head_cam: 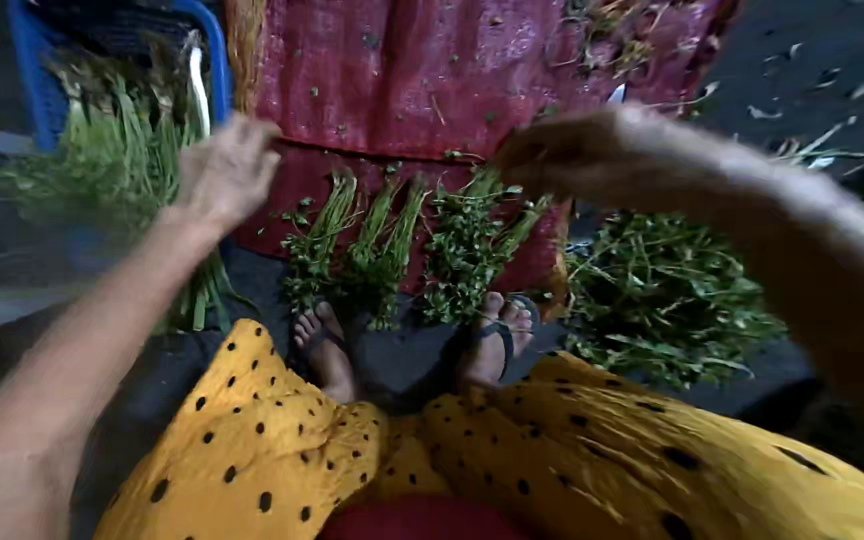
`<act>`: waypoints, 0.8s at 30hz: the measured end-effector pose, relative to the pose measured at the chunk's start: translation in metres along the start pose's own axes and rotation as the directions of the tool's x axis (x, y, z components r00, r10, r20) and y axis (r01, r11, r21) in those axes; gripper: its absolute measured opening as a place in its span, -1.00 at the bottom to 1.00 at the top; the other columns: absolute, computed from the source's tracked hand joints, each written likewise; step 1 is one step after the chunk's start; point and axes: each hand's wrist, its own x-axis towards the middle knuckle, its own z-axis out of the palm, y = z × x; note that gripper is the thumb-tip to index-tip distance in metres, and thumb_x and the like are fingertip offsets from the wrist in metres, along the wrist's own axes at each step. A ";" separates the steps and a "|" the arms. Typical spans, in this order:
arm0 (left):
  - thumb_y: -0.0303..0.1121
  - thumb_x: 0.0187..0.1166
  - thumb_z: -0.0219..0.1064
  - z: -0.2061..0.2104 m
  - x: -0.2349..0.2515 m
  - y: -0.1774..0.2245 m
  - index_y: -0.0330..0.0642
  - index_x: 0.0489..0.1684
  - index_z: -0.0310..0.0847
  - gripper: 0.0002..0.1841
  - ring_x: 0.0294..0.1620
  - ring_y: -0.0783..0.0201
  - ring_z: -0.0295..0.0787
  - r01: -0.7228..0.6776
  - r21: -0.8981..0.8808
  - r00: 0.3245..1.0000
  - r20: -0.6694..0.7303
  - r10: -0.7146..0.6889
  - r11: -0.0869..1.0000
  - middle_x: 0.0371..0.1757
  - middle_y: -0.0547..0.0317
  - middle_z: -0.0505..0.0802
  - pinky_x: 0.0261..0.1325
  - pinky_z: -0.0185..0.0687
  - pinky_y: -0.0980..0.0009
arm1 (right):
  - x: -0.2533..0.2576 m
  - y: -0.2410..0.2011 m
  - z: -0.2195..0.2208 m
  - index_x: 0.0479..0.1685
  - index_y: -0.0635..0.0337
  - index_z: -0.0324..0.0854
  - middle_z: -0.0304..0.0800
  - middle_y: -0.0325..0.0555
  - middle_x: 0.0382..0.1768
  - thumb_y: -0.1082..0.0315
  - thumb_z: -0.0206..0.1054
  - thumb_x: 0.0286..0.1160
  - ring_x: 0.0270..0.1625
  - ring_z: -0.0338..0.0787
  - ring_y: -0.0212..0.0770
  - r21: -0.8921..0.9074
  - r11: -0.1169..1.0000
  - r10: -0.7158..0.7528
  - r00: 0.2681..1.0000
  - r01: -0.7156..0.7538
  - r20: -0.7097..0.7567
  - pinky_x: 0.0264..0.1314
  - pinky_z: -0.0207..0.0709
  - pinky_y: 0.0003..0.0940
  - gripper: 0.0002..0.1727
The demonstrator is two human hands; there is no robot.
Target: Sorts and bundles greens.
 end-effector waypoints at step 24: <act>-0.04 0.58 0.46 0.185 0.021 0.124 -0.31 0.57 0.47 -0.32 0.60 -0.18 0.43 0.610 -0.384 0.720 -0.097 -0.687 0.693 0.54 -0.31 0.54 0.65 0.35 0.01 | 0.075 0.088 0.220 0.32 0.29 0.67 0.56 0.17 0.50 0.63 0.31 0.47 0.48 0.56 0.25 -0.357 0.763 -0.565 0.824 0.539 0.039 0.10 0.57 0.19 -0.59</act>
